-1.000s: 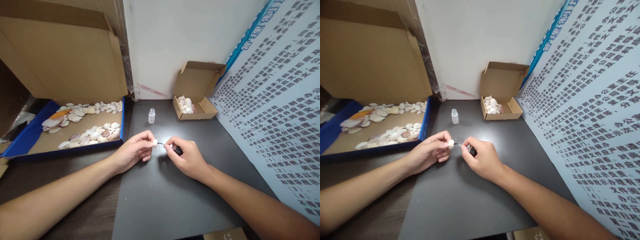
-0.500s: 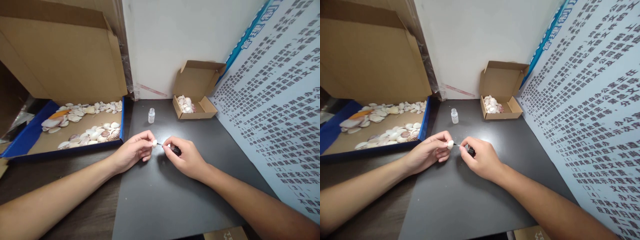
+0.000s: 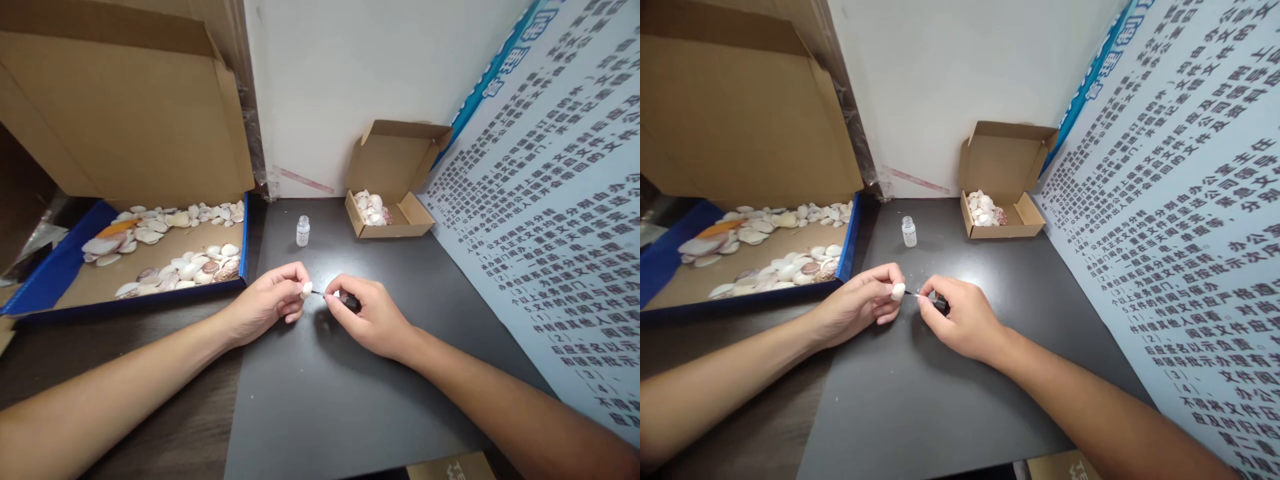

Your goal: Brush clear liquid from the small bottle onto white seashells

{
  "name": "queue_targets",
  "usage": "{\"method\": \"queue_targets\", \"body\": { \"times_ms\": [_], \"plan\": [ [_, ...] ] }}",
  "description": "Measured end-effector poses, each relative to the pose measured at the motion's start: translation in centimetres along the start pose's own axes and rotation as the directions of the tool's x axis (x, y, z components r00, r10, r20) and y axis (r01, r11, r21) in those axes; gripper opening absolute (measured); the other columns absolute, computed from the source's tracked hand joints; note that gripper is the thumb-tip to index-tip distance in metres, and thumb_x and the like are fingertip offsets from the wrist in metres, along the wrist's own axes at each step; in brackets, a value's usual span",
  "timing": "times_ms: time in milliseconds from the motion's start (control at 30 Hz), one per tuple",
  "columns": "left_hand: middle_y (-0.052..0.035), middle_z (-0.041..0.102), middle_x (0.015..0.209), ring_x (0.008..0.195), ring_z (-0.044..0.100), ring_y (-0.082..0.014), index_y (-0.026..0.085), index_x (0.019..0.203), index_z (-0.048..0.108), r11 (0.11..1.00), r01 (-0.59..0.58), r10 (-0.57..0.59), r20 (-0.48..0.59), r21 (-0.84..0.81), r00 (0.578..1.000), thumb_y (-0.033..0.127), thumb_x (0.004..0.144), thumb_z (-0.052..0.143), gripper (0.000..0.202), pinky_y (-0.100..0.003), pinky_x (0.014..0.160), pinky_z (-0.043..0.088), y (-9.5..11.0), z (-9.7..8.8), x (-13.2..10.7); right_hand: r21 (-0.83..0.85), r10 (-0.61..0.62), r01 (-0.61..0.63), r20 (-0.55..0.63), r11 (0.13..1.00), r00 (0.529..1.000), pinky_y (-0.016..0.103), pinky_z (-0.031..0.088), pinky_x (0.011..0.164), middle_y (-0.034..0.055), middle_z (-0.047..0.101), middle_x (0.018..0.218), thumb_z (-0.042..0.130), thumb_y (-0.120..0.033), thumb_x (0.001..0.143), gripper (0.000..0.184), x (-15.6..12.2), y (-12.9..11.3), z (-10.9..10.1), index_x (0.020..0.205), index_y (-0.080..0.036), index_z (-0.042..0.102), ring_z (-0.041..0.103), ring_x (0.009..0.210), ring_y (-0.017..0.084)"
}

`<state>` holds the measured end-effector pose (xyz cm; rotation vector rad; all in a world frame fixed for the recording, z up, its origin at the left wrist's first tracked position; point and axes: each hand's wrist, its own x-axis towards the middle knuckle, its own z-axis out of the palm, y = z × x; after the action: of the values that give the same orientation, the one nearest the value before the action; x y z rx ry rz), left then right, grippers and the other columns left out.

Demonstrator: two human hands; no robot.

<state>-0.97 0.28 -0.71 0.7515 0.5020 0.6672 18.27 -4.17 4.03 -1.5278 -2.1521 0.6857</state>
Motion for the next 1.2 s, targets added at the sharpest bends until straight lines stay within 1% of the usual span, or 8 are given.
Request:
{"method": "queue_targets", "body": {
  "times_ms": [233,433,567,667,833,1200],
  "plan": [
    [0.0068,0.035,0.058,0.05,0.032,-0.0064,0.018,0.073,0.049,1.0,-0.01,0.01,0.0,0.027,1.0,0.024,0.08,0.063,0.017,-0.018,0.049,0.033,0.03,0.06,-0.01,0.011,-0.028,0.027,0.03,1.0,0.999,0.021,0.033,0.056,-0.0041,0.055,0.065,0.056,-0.02,0.089,0.009,0.05,-0.03,-0.03,0.081,-0.018,0.06,0.045,0.056,0.009],
    [0.0075,0.034,0.057,0.049,0.031,-0.0061,0.019,0.074,0.048,0.999,-0.015,0.015,0.003,0.046,1.0,0.026,0.081,0.064,0.019,-0.018,0.048,0.033,-0.22,-0.11,0.07,0.073,-0.094,0.093,0.008,0.993,0.996,0.021,0.035,0.056,-0.0024,0.057,0.067,0.055,-0.022,0.09,0.01,-0.13,-0.2,-0.1,0.083,-0.017,0.059,0.045,0.056,0.009],
    [0.0074,0.034,0.058,0.048,0.031,-0.0061,0.019,0.075,0.049,0.999,-0.017,0.017,0.008,0.039,1.0,0.027,0.082,0.065,0.019,-0.018,0.048,0.033,-0.28,-0.22,0.15,0.09,-0.108,0.107,-0.003,0.99,0.994,0.021,0.036,0.055,-0.0021,0.056,0.067,0.054,-0.023,0.091,0.01,-0.14,-0.29,-0.15,0.084,-0.018,0.059,0.045,0.055,0.009],
    [0.0073,0.034,0.058,0.049,0.031,-0.0065,0.019,0.076,0.049,0.999,-0.016,0.015,0.007,0.034,1.0,0.028,0.082,0.064,0.018,-0.018,0.048,0.033,-0.24,-0.22,0.18,0.082,-0.09,0.09,-0.009,0.993,0.996,0.021,0.035,0.053,-0.003,0.054,0.064,0.054,-0.023,0.091,0.01,-0.07,-0.24,-0.06,0.085,-0.018,0.059,0.043,0.053,0.009],
    [0.0072,0.032,0.057,0.049,0.029,-0.0067,0.018,0.076,0.05,0.999,-0.001,0.001,0.01,0.038,1.0,0.027,0.082,0.063,0.017,-0.018,0.048,0.032,-0.11,-0.07,0.14,0.042,-0.017,0.018,-0.024,0.999,1.0,0.021,0.034,0.053,-0.0046,0.05,0.06,0.055,-0.024,0.09,0.009,-0.02,-0.11,0.03,0.086,-0.018,0.06,0.042,0.052,0.009],
    [0.0077,0.031,0.055,0.048,0.029,-0.0064,0.018,0.076,0.051,1.0,0.005,-0.005,-0.003,-0.006,1.0,0.024,0.082,0.061,0.013,-0.018,0.047,0.032,0.25,0.33,-0.03,0.027,-0.003,0.004,-0.019,1.0,1.0,0.021,0.035,0.053,-0.003,0.051,0.061,0.054,-0.026,0.09,0.011,-0.14,-0.21,-0.01,0.086,-0.018,0.06,0.044,0.054,0.01]
  ]
}}
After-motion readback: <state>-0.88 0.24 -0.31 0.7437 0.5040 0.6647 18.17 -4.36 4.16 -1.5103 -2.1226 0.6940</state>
